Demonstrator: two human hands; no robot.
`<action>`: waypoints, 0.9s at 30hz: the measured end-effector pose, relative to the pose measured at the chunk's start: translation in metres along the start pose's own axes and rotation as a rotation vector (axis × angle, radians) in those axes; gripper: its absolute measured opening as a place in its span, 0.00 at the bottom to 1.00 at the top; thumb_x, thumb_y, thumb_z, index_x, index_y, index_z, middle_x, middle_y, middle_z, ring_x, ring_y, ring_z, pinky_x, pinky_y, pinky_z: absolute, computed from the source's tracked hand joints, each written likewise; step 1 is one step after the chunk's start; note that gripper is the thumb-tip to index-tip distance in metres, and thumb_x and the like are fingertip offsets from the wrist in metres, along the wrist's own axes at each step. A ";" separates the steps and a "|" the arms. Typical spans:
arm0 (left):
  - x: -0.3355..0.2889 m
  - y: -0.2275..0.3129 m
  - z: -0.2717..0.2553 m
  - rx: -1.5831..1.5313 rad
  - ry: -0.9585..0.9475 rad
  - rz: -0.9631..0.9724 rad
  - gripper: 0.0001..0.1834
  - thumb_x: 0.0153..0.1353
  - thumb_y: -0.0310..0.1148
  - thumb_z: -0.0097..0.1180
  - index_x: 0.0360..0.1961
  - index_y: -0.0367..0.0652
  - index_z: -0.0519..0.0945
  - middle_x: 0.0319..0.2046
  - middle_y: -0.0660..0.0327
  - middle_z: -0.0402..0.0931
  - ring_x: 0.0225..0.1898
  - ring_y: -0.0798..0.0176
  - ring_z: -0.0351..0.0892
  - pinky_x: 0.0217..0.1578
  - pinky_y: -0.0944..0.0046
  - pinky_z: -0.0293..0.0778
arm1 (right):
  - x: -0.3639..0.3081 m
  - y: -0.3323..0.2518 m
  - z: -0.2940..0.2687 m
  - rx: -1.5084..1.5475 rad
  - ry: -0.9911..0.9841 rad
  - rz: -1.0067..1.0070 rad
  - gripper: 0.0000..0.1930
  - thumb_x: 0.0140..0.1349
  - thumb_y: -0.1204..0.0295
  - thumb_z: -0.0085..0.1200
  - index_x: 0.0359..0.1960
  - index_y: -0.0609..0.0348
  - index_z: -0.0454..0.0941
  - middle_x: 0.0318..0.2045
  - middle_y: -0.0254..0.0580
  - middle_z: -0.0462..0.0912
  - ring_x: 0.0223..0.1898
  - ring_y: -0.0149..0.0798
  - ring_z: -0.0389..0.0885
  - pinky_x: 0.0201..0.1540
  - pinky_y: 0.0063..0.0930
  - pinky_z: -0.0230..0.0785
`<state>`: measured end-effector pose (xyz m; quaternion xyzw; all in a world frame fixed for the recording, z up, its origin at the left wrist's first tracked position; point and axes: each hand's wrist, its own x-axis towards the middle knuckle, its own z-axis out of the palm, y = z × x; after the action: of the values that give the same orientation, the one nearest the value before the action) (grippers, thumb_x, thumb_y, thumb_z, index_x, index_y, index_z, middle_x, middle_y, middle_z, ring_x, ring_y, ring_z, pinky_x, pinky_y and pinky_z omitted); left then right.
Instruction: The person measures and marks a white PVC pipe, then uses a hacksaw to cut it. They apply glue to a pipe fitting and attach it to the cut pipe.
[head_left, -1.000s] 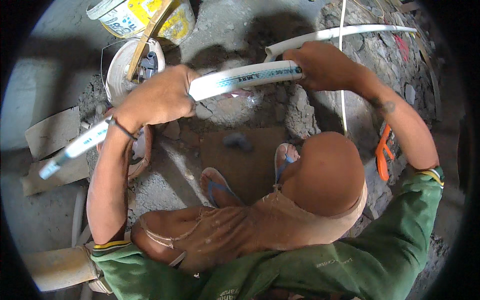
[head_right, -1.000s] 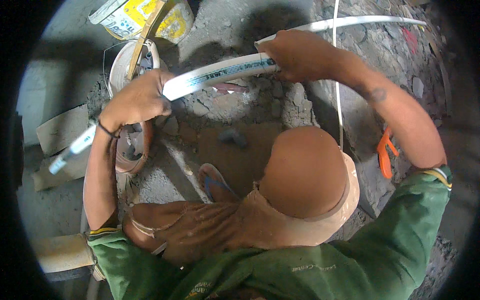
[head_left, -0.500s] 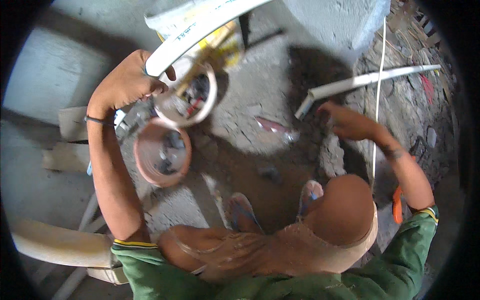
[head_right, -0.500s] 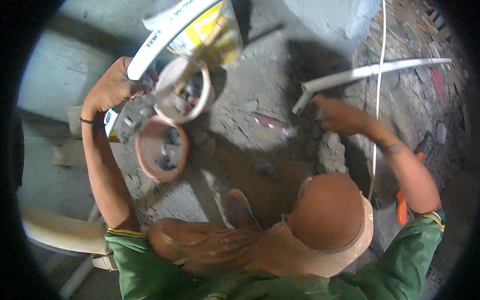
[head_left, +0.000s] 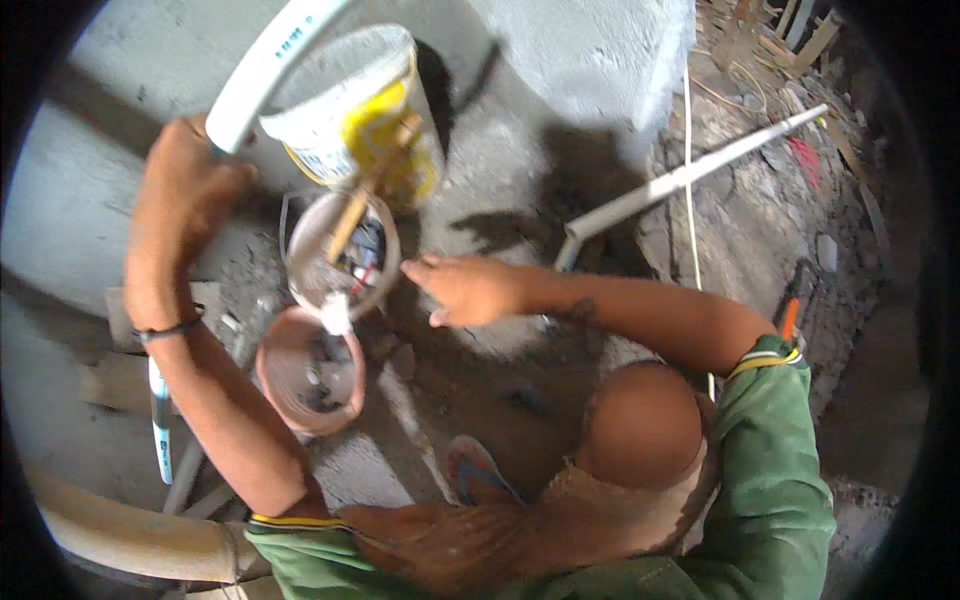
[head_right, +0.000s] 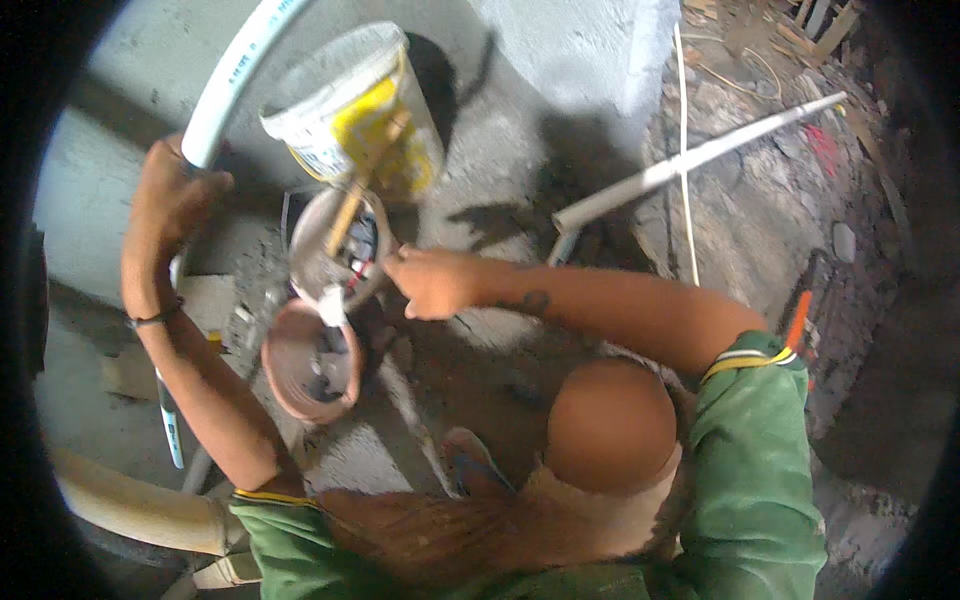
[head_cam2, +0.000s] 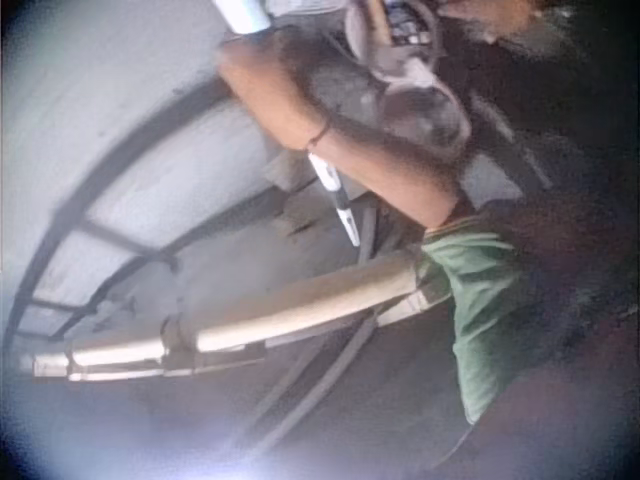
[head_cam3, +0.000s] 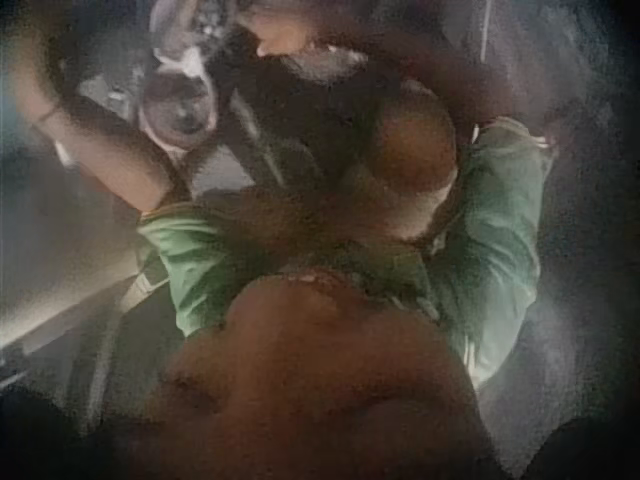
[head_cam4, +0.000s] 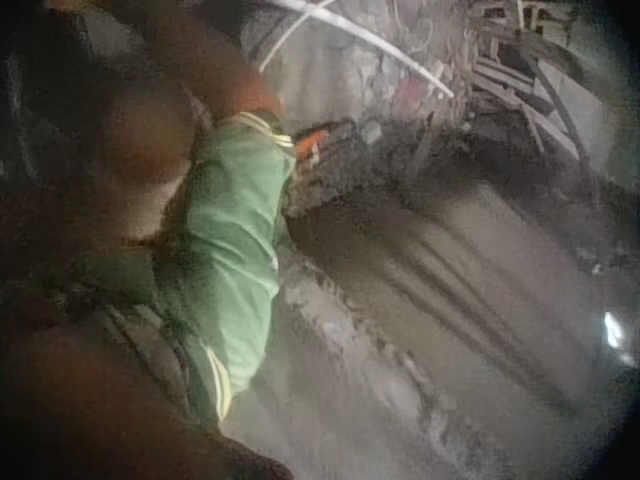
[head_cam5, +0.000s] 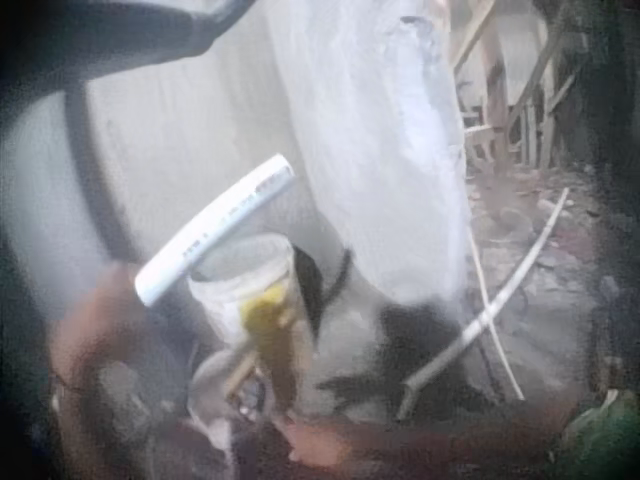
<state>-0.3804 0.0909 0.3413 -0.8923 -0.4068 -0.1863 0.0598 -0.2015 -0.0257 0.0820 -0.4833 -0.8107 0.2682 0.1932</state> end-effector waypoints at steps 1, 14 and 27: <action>0.003 0.004 0.006 -0.128 -0.108 -0.103 0.14 0.49 0.29 0.62 0.37 0.33 0.80 0.19 0.59 0.75 0.20 0.64 0.73 0.27 0.59 0.72 | -0.016 0.025 0.001 -0.075 -0.130 0.029 0.36 0.59 0.62 0.64 0.64 0.71 0.64 0.57 0.68 0.73 0.62 0.62 0.71 0.63 0.49 0.66; -0.021 -0.019 -0.007 -0.155 -0.042 -0.132 0.16 0.48 0.31 0.65 0.36 0.30 0.80 0.22 0.52 0.78 0.26 0.57 0.78 0.34 0.57 0.75 | 0.014 -0.001 0.003 -0.203 -0.469 0.025 0.23 0.60 0.57 0.61 0.54 0.55 0.80 0.61 0.62 0.72 0.64 0.60 0.70 0.63 0.52 0.64; -0.026 -0.044 0.000 -0.157 0.123 -0.107 0.16 0.48 0.26 0.65 0.38 0.30 0.77 0.28 0.39 0.76 0.32 0.42 0.77 0.41 0.51 0.73 | 0.150 0.022 0.136 -0.238 -0.024 -0.432 0.10 0.49 0.59 0.60 0.25 0.51 0.83 0.30 0.45 0.82 0.36 0.49 0.82 0.39 0.51 0.71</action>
<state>-0.4294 0.1016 0.3296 -0.8581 -0.4336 -0.2750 0.0044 -0.3324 0.0821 -0.0300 -0.3151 -0.9232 0.1291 0.1781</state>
